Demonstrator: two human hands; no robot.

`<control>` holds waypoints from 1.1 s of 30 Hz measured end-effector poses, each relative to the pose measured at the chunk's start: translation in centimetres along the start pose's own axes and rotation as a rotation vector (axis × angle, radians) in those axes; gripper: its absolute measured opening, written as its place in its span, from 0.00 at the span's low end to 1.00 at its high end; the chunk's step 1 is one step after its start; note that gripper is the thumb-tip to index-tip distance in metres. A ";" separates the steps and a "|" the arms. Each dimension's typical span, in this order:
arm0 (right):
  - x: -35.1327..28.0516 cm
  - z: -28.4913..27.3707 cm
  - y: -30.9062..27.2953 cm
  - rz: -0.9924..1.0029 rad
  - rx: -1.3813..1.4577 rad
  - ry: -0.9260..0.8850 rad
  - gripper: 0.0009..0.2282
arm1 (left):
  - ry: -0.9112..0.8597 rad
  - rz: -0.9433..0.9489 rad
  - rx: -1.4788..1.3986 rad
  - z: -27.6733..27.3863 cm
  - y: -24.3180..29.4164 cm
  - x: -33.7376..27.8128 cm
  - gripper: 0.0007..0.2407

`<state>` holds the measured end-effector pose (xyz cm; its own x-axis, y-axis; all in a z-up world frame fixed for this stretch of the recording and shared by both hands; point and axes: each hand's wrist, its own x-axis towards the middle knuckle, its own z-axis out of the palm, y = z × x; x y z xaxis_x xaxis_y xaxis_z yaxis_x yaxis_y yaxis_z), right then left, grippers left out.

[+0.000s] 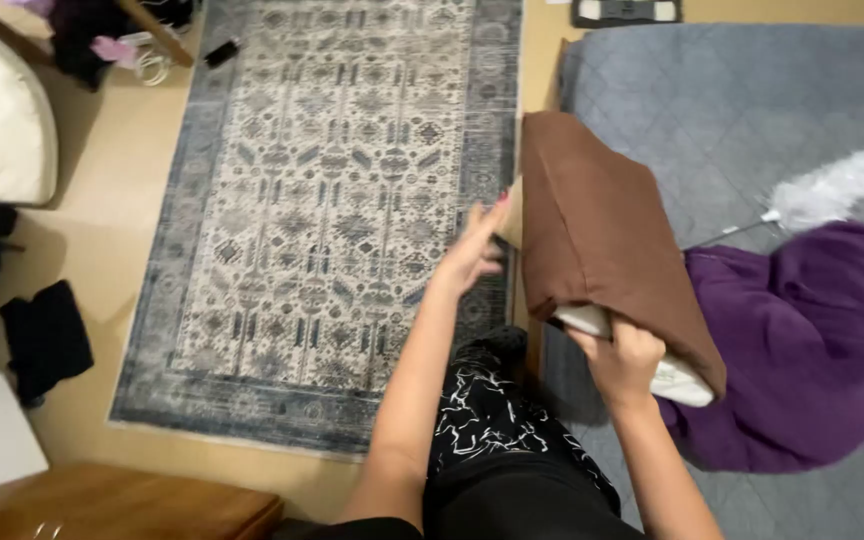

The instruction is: Putting a pillow into a pillowcase and then dusting bedding with a feather duster.

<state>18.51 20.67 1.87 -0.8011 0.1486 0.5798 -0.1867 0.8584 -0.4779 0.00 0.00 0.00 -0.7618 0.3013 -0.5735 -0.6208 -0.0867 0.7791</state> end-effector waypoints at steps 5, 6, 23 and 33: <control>-2.7 0.4 -0.1 -0.074 -0.006 -0.143 0.22 | -0.146 -0.028 -0.034 1.9 -4.1 0.9 0.59; -3.7 0.7 0.2 -0.021 0.043 -0.242 0.19 | -0.179 0.075 -0.080 2.5 -5.0 1.3 0.62; -12.0 1.1 7.6 0.260 0.124 -0.519 0.27 | -0.099 0.102 0.234 1.1 -13.0 3.1 0.58; -11.0 1.5 5.8 0.357 -0.001 -0.520 0.33 | -0.030 -0.105 0.145 0.1 -12.0 1.4 0.61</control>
<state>25.37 23.31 -8.32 -0.9858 0.1676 -0.0121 0.1432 0.8004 -0.5820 6.45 1.57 -10.11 -0.6871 0.3298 -0.6474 -0.6616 0.0842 0.7451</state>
